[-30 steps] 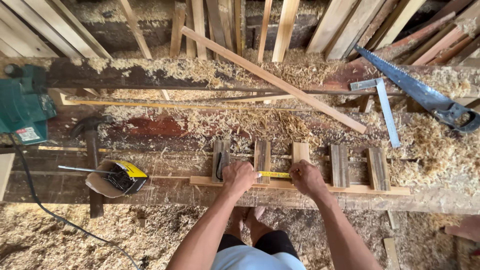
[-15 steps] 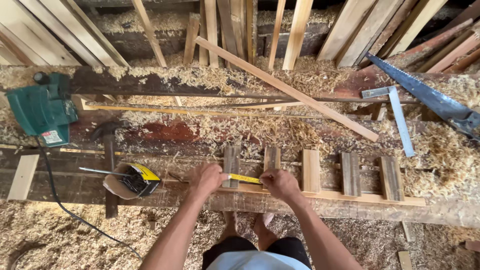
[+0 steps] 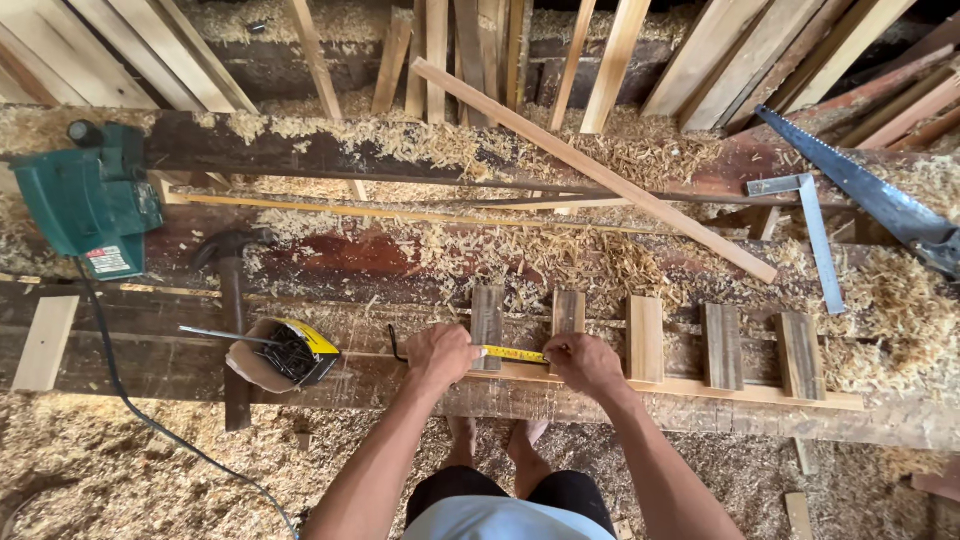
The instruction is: The person planes a small wood block with an electric planer, then arranges small wood pieces in a row on the workbench. They use a tape measure to measure the pieces and a pencil to mark measurements on the wood, repositioning pieces as they work.
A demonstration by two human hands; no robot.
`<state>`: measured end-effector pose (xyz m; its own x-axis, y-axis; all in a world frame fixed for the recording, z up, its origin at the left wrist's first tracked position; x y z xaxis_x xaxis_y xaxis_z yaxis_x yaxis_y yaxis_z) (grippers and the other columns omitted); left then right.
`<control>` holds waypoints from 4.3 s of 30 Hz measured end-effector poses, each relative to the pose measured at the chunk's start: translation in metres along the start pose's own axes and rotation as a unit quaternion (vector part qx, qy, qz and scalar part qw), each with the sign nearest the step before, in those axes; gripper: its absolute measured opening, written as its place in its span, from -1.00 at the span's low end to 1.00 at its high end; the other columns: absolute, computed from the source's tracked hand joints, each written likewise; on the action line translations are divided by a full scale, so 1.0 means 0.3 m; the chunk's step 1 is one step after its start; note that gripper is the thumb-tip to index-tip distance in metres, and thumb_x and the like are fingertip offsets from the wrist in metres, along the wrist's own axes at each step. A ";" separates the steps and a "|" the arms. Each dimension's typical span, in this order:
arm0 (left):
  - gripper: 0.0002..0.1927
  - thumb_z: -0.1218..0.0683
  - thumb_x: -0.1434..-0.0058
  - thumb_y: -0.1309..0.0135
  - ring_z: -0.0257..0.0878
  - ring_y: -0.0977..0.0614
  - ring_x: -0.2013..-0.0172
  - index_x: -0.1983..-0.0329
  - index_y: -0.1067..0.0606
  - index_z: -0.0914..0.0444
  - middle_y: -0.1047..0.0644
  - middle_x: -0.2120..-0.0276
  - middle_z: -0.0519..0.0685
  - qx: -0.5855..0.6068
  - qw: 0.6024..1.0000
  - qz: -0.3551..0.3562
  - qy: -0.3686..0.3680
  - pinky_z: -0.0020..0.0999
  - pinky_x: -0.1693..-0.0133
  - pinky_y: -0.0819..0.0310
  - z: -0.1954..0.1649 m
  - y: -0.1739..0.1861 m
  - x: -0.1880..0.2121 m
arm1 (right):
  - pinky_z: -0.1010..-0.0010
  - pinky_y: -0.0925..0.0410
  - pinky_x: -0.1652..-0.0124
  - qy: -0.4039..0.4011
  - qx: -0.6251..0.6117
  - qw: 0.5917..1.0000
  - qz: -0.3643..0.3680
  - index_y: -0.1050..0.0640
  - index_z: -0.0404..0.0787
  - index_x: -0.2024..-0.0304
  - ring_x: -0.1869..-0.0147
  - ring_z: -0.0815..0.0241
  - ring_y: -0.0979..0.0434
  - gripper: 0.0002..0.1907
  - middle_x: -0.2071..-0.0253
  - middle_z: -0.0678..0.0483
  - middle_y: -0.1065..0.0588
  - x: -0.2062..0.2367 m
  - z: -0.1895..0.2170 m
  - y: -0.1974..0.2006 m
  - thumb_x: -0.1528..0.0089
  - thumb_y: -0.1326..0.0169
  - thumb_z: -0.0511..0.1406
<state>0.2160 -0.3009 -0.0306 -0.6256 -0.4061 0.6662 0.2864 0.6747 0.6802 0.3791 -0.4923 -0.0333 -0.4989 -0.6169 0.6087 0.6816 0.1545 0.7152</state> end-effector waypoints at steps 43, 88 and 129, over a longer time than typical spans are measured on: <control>-0.66 -0.17 -0.38 -0.06 -0.36 -0.18 0.68 0.37 -0.52 0.14 -0.36 0.66 -0.21 -0.016 1.000 -0.018 -0.011 -0.34 0.60 -0.06 0.018 -0.019 -0.006 | 0.27 -0.62 0.18 -0.200 -0.461 0.858 -0.102 -0.52 -0.03 -0.24 0.06 0.10 -0.70 -0.55 -0.10 -0.06 -0.60 0.043 -0.110 -0.020 -0.29 -0.13 -0.18; -0.66 -0.15 -0.39 -0.03 -0.37 -0.19 0.67 0.34 -0.57 0.15 -0.33 0.67 -0.22 -0.027 0.999 -0.009 -0.016 -0.36 0.61 -0.06 0.019 -0.019 -0.009 | 0.39 -0.53 0.40 -0.210 -0.458 0.860 -0.085 -0.51 -0.03 -0.28 0.28 0.21 -0.66 -0.53 0.00 -0.05 -0.64 0.048 -0.114 -0.013 -0.30 -0.11 -0.18; -0.50 -0.19 -0.35 -0.10 -0.36 -0.19 0.69 0.63 -0.38 0.15 -0.24 0.73 -0.23 -0.046 0.997 0.037 -0.054 -0.35 0.63 -0.08 -0.419 -0.104 -0.088 | 0.30 -0.53 0.17 -0.263 -0.421 0.857 -0.136 -0.57 0.00 -0.23 0.08 0.15 -0.60 -0.54 -0.09 -0.07 -0.60 0.135 -0.491 0.104 -0.32 -0.10 -0.04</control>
<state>0.3147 -0.3888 -0.0310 -0.6735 -0.2844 0.6823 0.3970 0.6395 0.6584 0.4588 -0.6263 -0.0369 -0.7223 -0.0735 0.6876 0.5357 -0.6883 0.4892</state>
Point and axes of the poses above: each hand's wrist, its own x-axis away from the middle knuckle, its own y-axis out of the back of the hand, z = x × y, the point moved 3 cm from there along -x, towards the middle knuckle
